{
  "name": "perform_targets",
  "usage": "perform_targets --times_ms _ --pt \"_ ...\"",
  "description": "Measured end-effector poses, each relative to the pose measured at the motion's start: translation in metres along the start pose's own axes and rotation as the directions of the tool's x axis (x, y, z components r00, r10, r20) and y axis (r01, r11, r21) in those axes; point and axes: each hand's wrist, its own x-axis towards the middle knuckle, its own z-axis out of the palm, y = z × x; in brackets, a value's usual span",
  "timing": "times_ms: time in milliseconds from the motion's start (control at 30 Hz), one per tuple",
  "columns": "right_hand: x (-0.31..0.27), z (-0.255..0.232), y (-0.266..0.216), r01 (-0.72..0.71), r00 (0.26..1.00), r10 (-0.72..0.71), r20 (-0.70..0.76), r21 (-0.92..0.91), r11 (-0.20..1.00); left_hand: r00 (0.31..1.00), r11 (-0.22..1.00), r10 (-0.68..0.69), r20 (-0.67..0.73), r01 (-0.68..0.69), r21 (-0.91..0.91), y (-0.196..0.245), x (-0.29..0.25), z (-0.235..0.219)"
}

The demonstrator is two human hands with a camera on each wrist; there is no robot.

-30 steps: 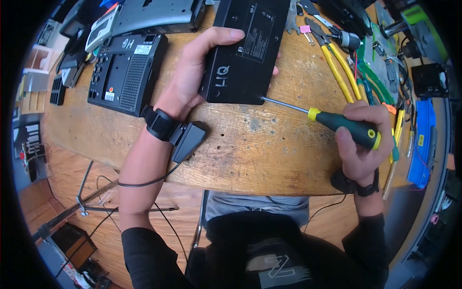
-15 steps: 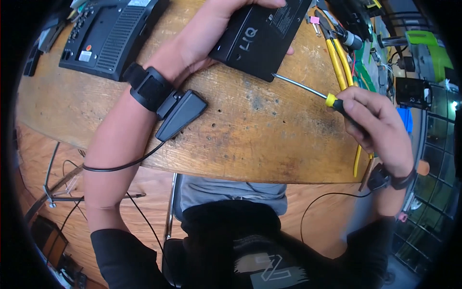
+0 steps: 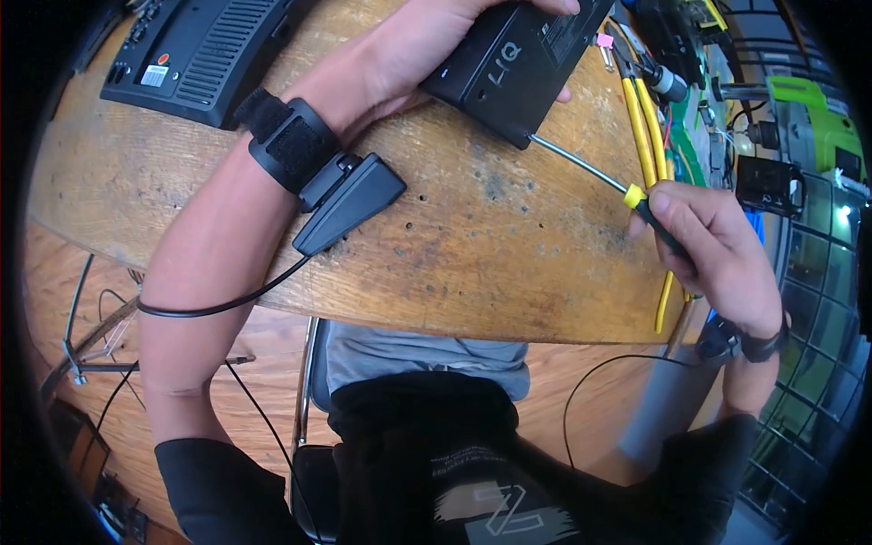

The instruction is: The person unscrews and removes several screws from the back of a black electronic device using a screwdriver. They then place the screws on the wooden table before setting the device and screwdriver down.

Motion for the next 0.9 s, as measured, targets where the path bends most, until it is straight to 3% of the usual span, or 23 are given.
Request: perform_targets --times_ms 100,233,333,433,533,633,900 --pt "-0.004 0.014 0.002 0.297 0.914 -0.386 -0.125 -0.442 0.846 0.997 0.995 -0.073 -0.027 0.071 -0.074 -0.003 0.003 -0.002" --pt "-0.007 0.023 0.003 0.381 0.764 -0.626 -0.155 -0.675 0.632 0.998 0.995 -0.054 -0.03 0.051 -0.088 -0.004 0.003 0.001" --pt "-0.005 0.024 0.008 0.392 0.709 -0.689 -0.152 -0.726 0.564 0.998 0.996 -0.046 -0.032 0.043 -0.079 -0.003 0.001 0.004" --pt "-0.008 0.026 0.006 0.367 0.707 -0.692 -0.143 -0.763 0.532 0.999 0.997 -0.037 -0.022 0.035 -0.075 -0.004 0.002 0.002" --pt "-0.004 0.026 0.01 0.397 0.685 -0.709 -0.169 -0.73 0.557 1.0 0.997 -0.027 -0.016 0.026 -0.07 -0.005 0.003 0.002" --pt "-0.011 0.034 0.007 0.244 0.795 -0.569 -0.211 -0.748 0.618 1.0 0.998 -0.004 0.004 0.004 -0.056 -0.007 0.002 0.002" --pt "-0.01 0.03 0.006 0.337 0.715 -0.68 -0.162 -0.773 0.537 1.0 1.0 0.028 0.008 -0.028 0.014 -0.004 0.001 0.003"
